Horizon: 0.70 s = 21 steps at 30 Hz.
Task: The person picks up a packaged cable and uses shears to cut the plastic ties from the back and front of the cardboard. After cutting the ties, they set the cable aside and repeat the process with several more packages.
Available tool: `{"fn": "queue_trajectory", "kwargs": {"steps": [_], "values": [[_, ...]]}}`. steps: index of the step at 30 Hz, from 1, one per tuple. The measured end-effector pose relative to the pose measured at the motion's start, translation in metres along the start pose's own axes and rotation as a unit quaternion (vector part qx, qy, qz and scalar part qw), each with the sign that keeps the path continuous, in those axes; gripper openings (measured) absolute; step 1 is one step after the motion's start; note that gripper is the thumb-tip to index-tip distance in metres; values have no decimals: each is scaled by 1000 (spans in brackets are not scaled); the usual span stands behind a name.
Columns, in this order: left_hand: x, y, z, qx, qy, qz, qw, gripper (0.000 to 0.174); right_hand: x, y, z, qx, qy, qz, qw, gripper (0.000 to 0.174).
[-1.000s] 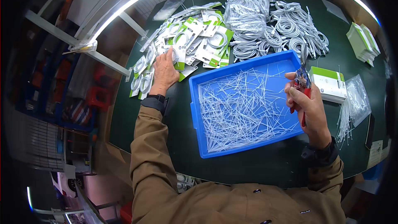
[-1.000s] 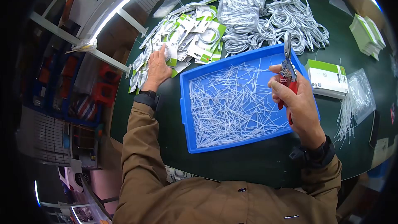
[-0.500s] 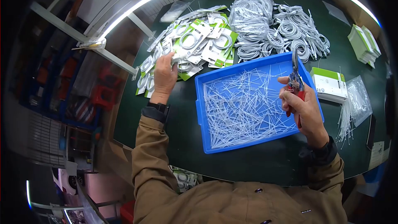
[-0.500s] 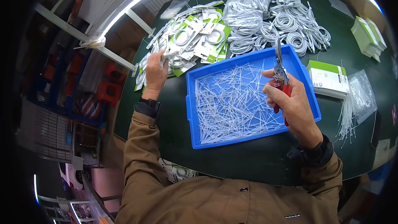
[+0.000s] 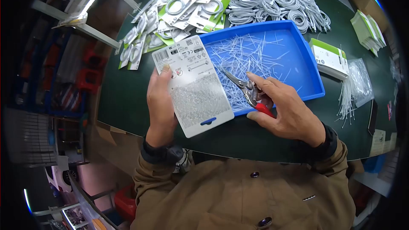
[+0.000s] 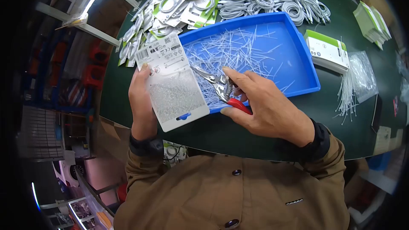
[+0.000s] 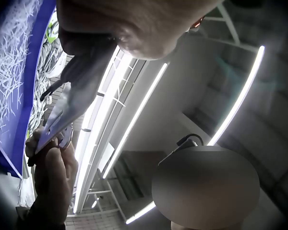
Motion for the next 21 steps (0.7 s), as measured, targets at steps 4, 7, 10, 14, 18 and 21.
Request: {"fn": "queue_trajectory", "kwargs": {"steps": [4, 7, 10, 14, 18, 21], "values": [[-38, 46, 6, -17, 39, -49, 998, 42, 4, 15, 0, 9, 73, -4, 997, 70], [-58, 51, 8, -34, 53, -86, 994, 42, 6, 19, 0, 15, 110, -11, 994, 68], [-68, 54, 15, -52, 47, -100, 993, 42, 7, 22, 3, 11, 135, -15, 991, 67], [-70, 56, 24, -95, 34, -108, 989, 42, 10, 27, 2, -3, 148, 11, 989, 66], [-78, 59, 25, -101, 40, -115, 987, 41, 12, 33, 3, 5, 142, 14, 990, 65], [-83, 61, 30, -99, 32, -115, 988, 40, 15, 36, 4, 12, 156, 8, 988, 69]]}}
Point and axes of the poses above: each hand's wrist, its own y-axis away from the middle knuckle, its own z-axis out of the palm, x = y × z, the point moved 4 cm from there along -y, towards the middle knuckle, and after that the axes turned 10 degrees about y, right-handed, at the moved point
